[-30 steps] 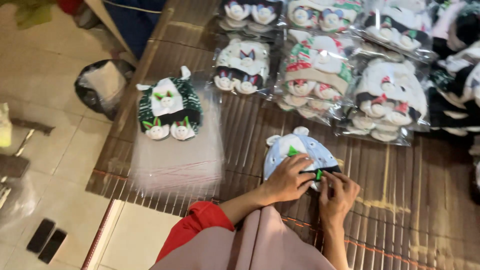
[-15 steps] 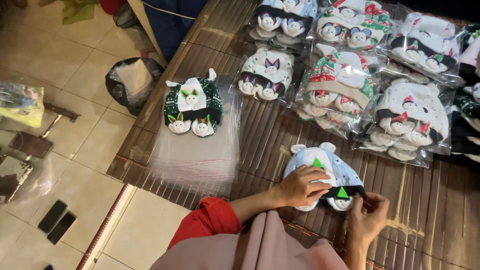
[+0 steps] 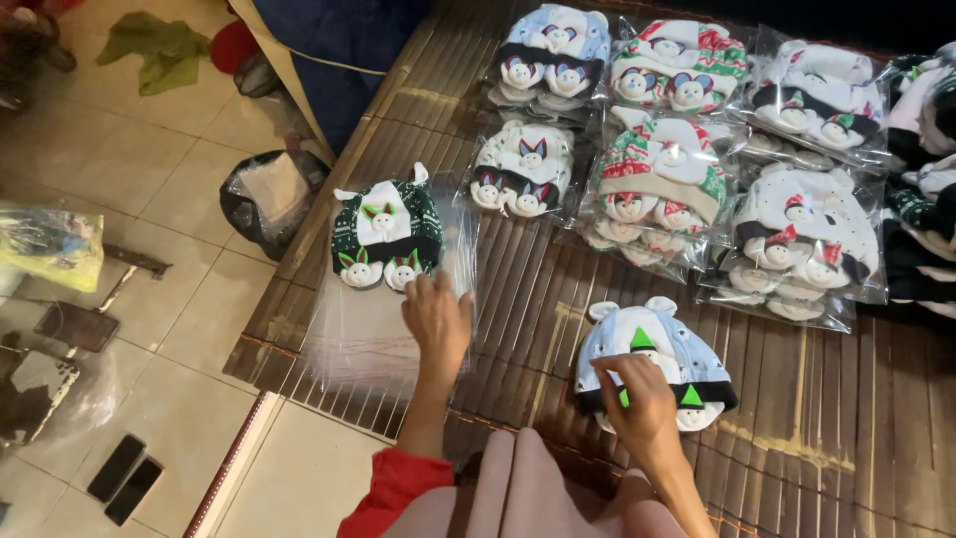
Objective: Packaging sets of baby hats and booties into individual plastic bags
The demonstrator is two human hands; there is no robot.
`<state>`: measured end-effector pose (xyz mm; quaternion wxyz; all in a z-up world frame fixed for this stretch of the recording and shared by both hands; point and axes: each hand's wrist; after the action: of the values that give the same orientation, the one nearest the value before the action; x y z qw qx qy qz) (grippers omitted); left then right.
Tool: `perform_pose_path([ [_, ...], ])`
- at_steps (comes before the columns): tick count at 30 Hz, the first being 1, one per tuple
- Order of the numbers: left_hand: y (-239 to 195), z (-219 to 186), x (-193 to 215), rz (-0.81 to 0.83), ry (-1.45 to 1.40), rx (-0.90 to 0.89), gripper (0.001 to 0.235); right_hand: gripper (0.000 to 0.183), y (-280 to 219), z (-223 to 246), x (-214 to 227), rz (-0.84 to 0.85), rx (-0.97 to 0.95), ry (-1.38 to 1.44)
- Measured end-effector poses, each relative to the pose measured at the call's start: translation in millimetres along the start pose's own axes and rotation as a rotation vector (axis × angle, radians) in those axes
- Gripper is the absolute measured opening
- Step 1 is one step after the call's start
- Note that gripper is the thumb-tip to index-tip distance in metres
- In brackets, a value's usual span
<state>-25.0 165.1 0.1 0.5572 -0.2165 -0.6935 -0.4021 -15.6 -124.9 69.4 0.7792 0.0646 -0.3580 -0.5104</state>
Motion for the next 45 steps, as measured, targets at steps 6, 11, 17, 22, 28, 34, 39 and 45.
perform_pose_path([
  [6,-14.5,43.2,-30.8,0.098,-0.041,0.125,0.04,0.015,12.4,7.6,-30.6,0.179,0.009,0.164],
  [11,-11.9,51.4,-14.4,-0.027,-0.226,0.066,0.02,0.009,12.9,16.4,-38.9,0.293,0.038,0.182],
  [17,-8.0,59.7,-3.0,-0.027,-0.457,0.091,0.009,0.01,30.3,32.0,-46.8,0.343,-0.041,0.294],
  [22,-10.3,60.9,-13.3,-0.013,-0.375,0.136,0.008,0.028,47.0,13.9,-110.6,0.317,-0.226,0.602],
  [28,-11.5,67.4,-16.0,-0.012,-0.379,0.06,0.013,0.058,66.8,0.4,-181.6,0.448,-0.406,0.884],
  [34,-17.1,85.1,-15.6,0.041,-0.262,-0.07,0.036,0.052,59.9,-26.6,-209.6,0.432,-0.582,0.952],
  [39,-26.2,82.4,20.9,0.059,-0.173,-0.271,0.1,0.047,77.7,-13.1,-190.9,0.311,-0.685,1.294],
  [45,-20.8,115.0,-21.7,-0.013,-0.007,-0.218,0.059,0.045,69.6,-18.4,-191.5,0.316,-0.688,1.314],
])
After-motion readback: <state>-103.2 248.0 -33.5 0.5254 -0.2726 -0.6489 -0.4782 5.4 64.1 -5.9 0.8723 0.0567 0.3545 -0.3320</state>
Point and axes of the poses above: each hand's wrist, its own y-axis towards the middle knuckle, its own x-axis out of the back of the hand, z = x × y, and after that the axes turned 15 degrees about y, right-handed
